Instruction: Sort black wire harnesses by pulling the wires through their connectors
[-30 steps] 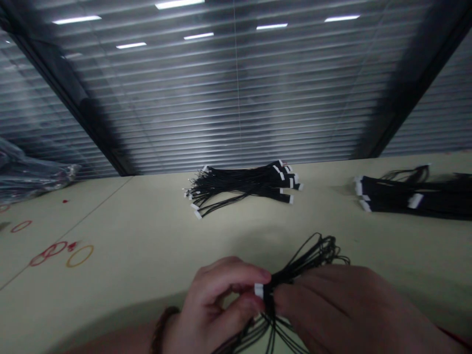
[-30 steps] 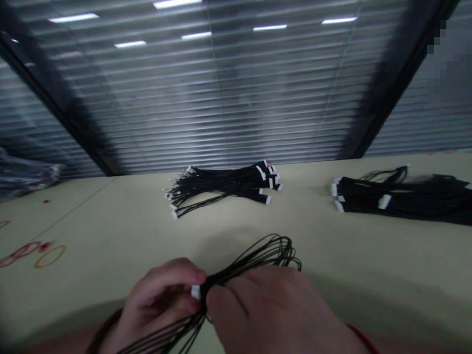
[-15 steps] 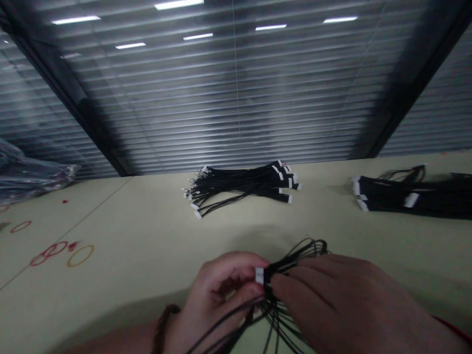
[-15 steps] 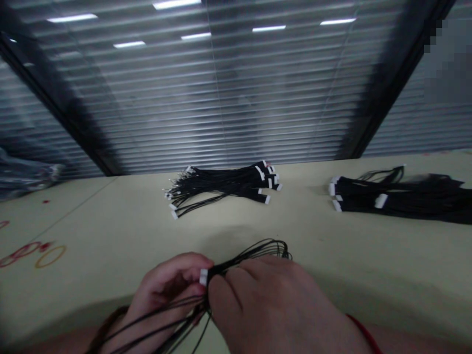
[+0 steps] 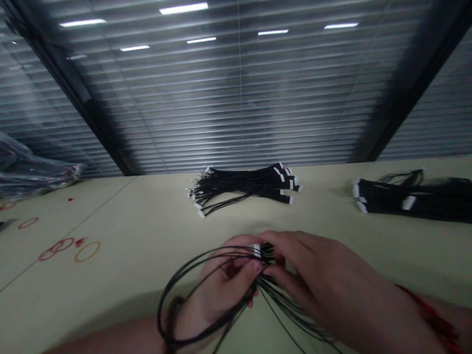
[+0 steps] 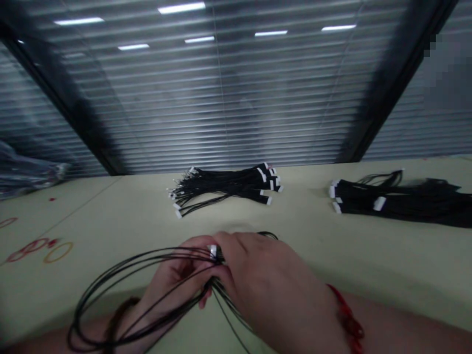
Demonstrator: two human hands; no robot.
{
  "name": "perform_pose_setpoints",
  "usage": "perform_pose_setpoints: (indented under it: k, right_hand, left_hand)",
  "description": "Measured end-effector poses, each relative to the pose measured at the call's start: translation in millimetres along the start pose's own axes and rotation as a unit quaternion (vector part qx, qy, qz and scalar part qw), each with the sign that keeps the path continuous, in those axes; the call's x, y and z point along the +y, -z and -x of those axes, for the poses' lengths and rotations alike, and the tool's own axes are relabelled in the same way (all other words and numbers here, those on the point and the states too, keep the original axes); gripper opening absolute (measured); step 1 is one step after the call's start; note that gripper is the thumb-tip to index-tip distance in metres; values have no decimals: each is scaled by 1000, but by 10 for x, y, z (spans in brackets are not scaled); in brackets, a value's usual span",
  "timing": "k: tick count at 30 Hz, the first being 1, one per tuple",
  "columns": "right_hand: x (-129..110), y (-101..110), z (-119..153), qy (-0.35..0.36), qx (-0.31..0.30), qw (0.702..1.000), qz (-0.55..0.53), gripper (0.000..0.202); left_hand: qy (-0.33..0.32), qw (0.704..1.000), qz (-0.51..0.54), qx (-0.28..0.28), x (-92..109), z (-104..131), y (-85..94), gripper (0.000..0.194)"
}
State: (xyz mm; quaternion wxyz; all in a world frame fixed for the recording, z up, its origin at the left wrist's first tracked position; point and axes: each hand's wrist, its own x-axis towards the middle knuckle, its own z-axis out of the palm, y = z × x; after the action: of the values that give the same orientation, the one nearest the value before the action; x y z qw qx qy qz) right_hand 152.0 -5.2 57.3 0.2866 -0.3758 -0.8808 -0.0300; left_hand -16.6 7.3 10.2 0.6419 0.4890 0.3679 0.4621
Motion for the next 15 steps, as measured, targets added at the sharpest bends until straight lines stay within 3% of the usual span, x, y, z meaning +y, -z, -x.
perform_pose_setpoints:
  k: [5, 8, 10, 12, 15]
  right_hand:
    - [14, 21, -76, 60, -60, 995, -54, 19]
    - [-33, -71, -140, 135, -92, 986, -25, 16]
    - [-66, -119, -191, 168, -112, 979, 12, 12]
    - [-91, -94, -226, 166, -121, 978, 29, 13]
    - [-107, 116, -175, 112, -94, 987, 63, 20]
  left_hand:
    - [41, 998, 43, -22, 3, 9, 23, 38]
    - [54, 994, 92, -39, 3, 17, 31, 33]
    - [63, 992, 108, -20, 19, 18, 18, 27]
    - [70, 992, 108, 10, 42, 7, -1, 18]
    - [69, 991, 109, 41, 68, -25, -13, 12]
